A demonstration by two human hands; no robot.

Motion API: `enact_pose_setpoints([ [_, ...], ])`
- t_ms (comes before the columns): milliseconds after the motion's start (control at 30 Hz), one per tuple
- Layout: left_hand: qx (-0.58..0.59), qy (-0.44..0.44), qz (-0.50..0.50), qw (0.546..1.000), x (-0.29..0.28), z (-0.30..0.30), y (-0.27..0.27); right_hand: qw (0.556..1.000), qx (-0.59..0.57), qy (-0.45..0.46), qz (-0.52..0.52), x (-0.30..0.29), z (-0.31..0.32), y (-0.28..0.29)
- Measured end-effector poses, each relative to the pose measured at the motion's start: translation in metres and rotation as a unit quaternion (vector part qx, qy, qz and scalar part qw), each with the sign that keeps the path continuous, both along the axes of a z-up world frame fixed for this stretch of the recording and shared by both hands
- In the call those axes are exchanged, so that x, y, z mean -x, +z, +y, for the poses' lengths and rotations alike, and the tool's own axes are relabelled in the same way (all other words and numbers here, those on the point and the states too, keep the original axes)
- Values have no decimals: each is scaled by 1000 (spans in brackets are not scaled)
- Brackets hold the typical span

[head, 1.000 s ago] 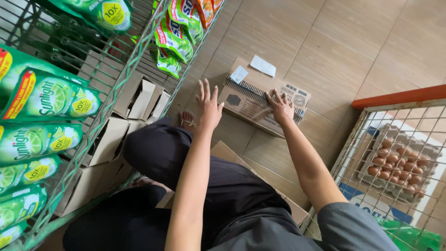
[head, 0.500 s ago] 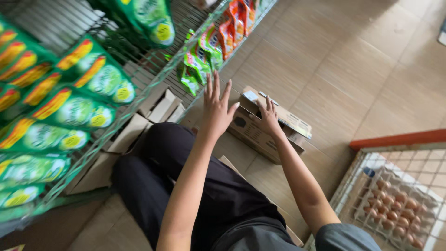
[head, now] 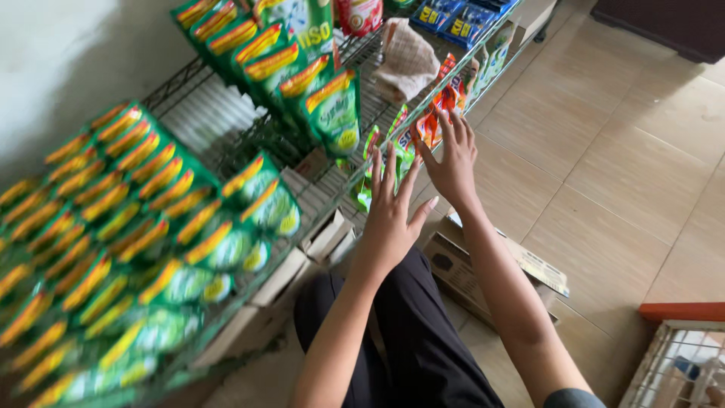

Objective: The person arranges packets of Sunlight dishwashing liquid on a lower shelf, then wipes a cardboard box with a cloth. The person then moves to a wire rack and wipes and rearranges various snack packets, including chips and cookies, using the cloth.

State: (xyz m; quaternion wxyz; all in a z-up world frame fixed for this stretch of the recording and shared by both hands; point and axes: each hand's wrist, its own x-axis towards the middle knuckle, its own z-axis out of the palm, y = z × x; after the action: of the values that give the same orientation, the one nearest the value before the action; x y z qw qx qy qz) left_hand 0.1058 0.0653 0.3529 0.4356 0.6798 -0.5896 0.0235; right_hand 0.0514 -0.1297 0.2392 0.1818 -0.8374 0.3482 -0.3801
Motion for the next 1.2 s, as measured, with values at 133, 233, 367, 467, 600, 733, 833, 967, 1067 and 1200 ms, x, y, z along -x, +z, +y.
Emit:
enact_pose_setpoints([
  [133,-5,-7,12,1000,-35,-39,-8,1000,24,-7,13,-68,-49,-2],
  [233,-30,-34,27,999,-56,-65,-8,995,-23,-61,73,-111,-79,-17],
  [367,-67,-39,40,996,-75,-91,4,989,-102,-84,69,-117,-94,-33],
  [467,-98,-49,42,993,-79,-104,25,984,-161,-48,-66,-101,-89,-22],
  [600,-117,-71,38,990,-71,-108,65,952,-243,-69,-171,-62,-73,39],
  [733,-144,-106,61,982,-54,-103,118,925,-236,-77,-287,1,-47,127],
  [833,-185,-153,79,968,-33,-98,165,880,-343,-155,-289,63,-21,202],
  [967,-202,-199,35,958,0,-111,222,899,-285,-192,-273,150,15,296],
  [1067,-176,-251,56,950,30,-128,247,889,-259,-221,-307,211,46,347],
  [1200,-193,-302,61,932,70,-149,266,861,-237,-267,-362,276,68,387],
])
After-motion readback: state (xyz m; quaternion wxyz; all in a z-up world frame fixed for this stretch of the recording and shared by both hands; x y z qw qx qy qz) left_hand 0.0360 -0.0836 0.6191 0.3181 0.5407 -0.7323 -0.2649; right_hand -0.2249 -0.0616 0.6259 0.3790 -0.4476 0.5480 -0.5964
